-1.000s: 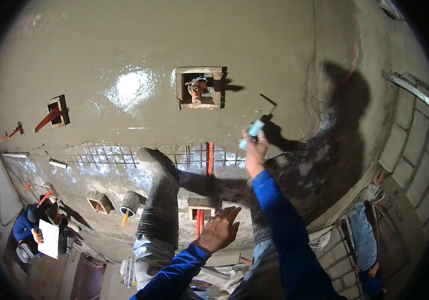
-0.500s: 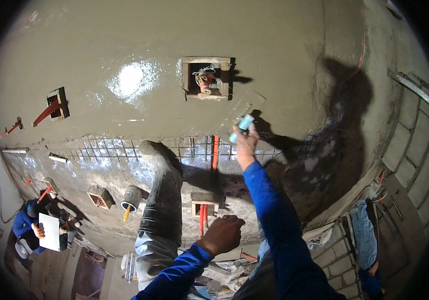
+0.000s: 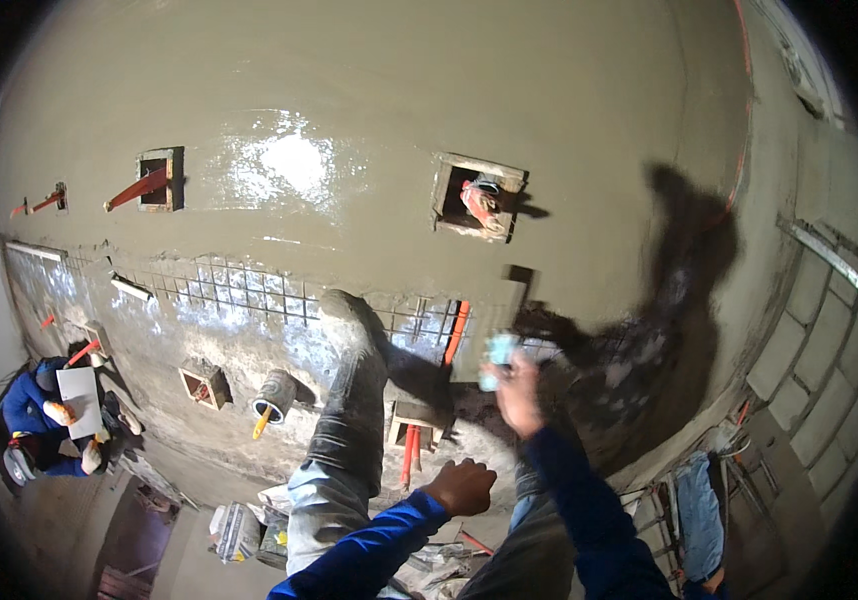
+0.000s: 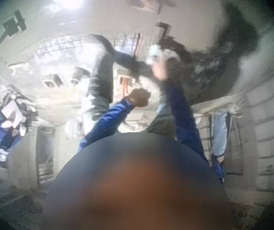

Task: The person smooths freshly poured concrete on a floor using a hand trowel. They move across the wet surface, leveling and finishing the concrete around embedded red pipes and square access boxes.

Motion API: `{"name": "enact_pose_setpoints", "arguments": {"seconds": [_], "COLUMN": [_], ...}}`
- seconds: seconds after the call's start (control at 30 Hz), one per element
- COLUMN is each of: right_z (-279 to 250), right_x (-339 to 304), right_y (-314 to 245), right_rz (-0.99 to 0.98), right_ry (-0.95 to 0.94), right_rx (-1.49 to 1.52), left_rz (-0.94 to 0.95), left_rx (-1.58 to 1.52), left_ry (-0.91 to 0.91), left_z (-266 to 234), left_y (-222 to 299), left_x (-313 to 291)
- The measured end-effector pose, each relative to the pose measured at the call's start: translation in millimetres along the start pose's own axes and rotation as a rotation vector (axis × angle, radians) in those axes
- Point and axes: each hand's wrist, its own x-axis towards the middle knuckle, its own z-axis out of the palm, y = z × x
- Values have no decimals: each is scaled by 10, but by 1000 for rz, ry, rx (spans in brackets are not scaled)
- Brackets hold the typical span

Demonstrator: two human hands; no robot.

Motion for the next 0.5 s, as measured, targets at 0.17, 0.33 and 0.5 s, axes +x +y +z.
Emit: {"name": "enact_pose_setpoints", "arguments": {"seconds": [0.17, 0.33, 0.5], "right_z": [2025, 2684, 2551], "right_x": [631, 1710, 2204], "right_y": [-16, -426, -719], "right_rz": [-151, -393, -340], "right_ry": [-159, 148, 220], "right_rx": [-377, -267, -227], "left_rz": [149, 307, 183], "left_rx": [-63, -233, -232], "left_ry": [223, 492, 300], "left_z": [244, 205, -294], "left_y": [-320, -487, -328], "left_x": [57, -29, -331]}}
